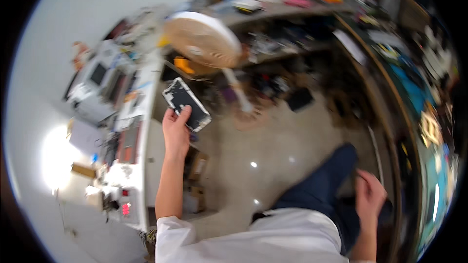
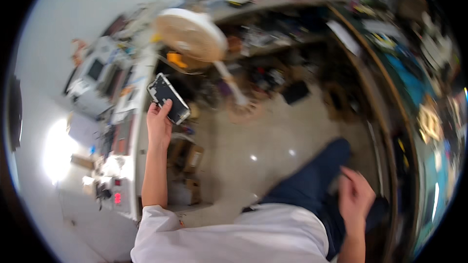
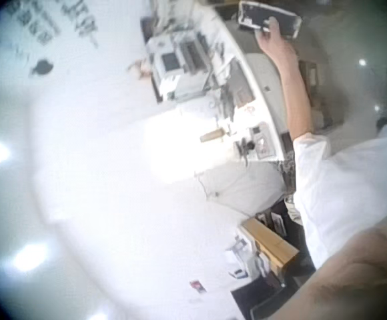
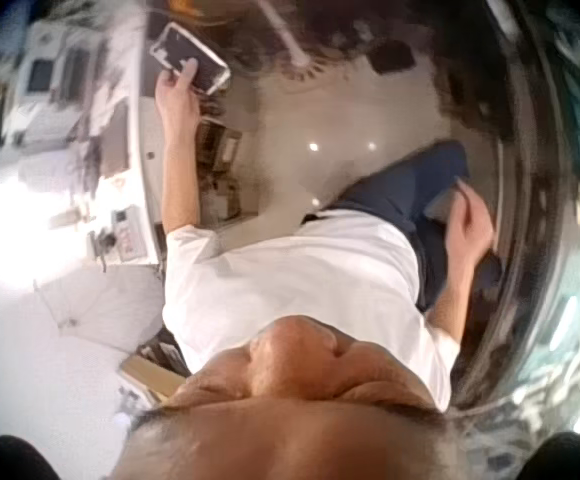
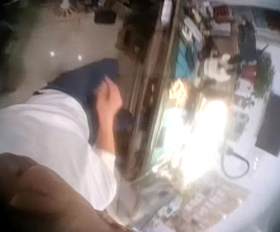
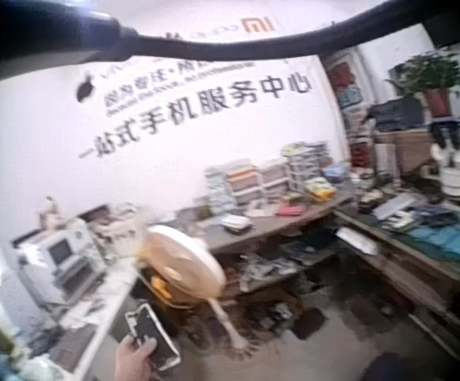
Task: The person repairs a smartphone by applying adhesive to the frame and reattaching the screen assembly. They use a metal spatula to spread the adhesive and tweezers to handle small internal components. The person tests the device by powering it on and interacting with the touchscreen before disassembling it again to continue the repair process.
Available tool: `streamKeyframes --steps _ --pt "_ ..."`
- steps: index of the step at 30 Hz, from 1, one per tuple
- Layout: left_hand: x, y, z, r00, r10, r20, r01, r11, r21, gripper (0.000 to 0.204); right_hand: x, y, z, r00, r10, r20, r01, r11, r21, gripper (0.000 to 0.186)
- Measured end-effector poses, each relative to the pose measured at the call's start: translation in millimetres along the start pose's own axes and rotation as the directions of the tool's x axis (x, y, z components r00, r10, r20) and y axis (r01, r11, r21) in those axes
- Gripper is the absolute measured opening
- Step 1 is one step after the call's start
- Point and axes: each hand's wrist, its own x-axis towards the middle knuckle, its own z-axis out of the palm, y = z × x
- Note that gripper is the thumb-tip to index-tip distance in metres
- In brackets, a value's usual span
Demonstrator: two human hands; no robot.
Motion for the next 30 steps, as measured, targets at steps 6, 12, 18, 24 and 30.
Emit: streamKeyframes --steps 6,12,18,24,30 --pt "-164 -84 204 0.758 -0.361 0.544 0.378 0.922 0.086 0.036 24 -9 15 0.826 0.177 0.535 -0.51 0.638 0.577 0.035" --pt "-228 -108 292 0.428 -0.388 0.816 0.374 0.898 0.23 0.033 -15 45 -47 0.835 0.409 0.368 -0.545 0.524 0.654 0.032" --pt "-244 -126 322 0.099 -0.519 0.849 0.412 0.798 0.44 0.039 -46 72 -83 0.817 0.498 0.292 -0.512 0.392 0.764 0.035" --pt "-259 -135 353 -0.046 -0.537 0.842 0.442 0.745 0.499 0.039 -63 86 -107 0.805 0.541 0.243 -0.48 0.353 0.803 0.035" --pt "-276 -134 373 -0.101 -0.548 0.83 0.434 0.727 0.532 0.041 -74 96 -126 0.801 0.557 0.218 -0.464 0.35 0.814 0.035"
